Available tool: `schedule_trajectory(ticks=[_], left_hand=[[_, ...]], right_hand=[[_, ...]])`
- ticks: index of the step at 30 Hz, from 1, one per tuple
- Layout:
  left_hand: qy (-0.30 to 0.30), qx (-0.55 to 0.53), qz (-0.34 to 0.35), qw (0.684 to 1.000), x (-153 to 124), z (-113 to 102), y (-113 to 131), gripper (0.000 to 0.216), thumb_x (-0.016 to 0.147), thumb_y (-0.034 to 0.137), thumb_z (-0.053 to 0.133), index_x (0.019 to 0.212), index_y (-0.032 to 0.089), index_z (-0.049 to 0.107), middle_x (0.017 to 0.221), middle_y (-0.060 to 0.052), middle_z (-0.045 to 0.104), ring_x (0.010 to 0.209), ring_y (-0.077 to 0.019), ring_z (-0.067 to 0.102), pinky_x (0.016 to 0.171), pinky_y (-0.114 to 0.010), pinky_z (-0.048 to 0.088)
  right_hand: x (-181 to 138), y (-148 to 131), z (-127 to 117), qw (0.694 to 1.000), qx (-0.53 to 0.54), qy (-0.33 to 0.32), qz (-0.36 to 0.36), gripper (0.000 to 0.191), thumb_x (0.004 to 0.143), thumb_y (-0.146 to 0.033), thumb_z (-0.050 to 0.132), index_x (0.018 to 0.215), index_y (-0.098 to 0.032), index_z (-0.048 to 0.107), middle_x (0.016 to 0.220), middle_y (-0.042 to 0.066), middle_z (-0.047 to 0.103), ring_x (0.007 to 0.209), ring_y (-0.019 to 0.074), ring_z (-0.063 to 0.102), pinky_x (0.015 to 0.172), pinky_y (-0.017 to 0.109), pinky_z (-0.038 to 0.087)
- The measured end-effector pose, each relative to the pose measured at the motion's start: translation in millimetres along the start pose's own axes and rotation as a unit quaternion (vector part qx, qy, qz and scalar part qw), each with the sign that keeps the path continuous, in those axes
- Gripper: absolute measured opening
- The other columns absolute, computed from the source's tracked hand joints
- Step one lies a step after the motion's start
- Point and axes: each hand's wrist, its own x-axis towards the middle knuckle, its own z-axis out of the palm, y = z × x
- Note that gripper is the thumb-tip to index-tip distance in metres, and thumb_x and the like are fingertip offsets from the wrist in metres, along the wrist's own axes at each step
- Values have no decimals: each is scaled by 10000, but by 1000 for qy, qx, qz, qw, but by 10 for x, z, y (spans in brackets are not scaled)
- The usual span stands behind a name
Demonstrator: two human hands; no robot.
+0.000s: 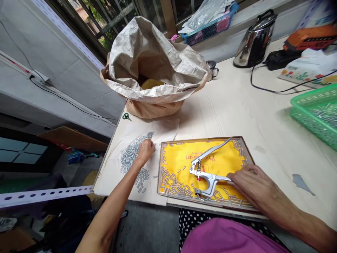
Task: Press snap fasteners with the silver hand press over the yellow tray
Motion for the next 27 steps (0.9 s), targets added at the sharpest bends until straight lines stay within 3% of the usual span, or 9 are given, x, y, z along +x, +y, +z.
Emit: schedule_trajectory(ticks=[6,14,18,20,22,24,27], left_hand=[[-31,54,-4,998,-216,-29,-94,202,867,199,581,1001,145,722,1070,-110,680,889,-202,635,702,-261,406],[-3,82,90,993,-287,38,-89,291,914,141,435,944,113,723,980,-124,672,862,-220,629,740,-299,434],[107,-48,96,988,-394,-16,-69,231,884,190,500,926,130,719,974,-115,702,885,-219,642,816,-320,470],[121,-166,68,976,-543,-51,53,197,856,251,561,908,146,719,892,-85,716,796,-196,653,776,-312,495],[54,-306,19,950,-766,-58,258,190,806,312,634,869,152,713,742,-43,698,626,-159,627,645,-280,503],[-33,-433,-10,901,-1019,-16,506,223,749,345,696,860,151,705,654,-11,671,533,-129,591,559,-249,487],[-109,-524,-30,844,-1315,129,832,279,687,391,753,800,142,697,567,13,626,479,-107,555,498,-219,457]], right_hand=[[-70,-4,12,1000,28,-12,8,215,1035,-211,350,882,-215,502,675,-46,510,617,134,511,808,340,356],[18,-115,-45,1000,-7,-25,-11,228,1010,-131,355,922,-186,557,693,-25,533,633,145,491,833,365,341],[57,-118,-64,997,-62,-31,-31,250,1001,-118,369,908,-173,595,684,-8,553,667,158,481,851,369,331],[85,-108,-58,995,-83,-37,-36,252,1000,-121,381,899,-174,605,686,-5,564,683,159,474,861,365,321],[119,-102,-46,993,-101,-38,-39,262,1000,-122,385,882,-177,612,681,-6,568,681,156,459,865,359,311],[158,-101,-33,991,-124,-30,-43,285,1004,-124,379,854,-183,615,660,-10,561,668,153,438,863,354,302],[205,-94,1,988,-147,-19,-48,309,1010,-129,368,836,-187,617,646,-13,560,664,157,426,856,355,297]])
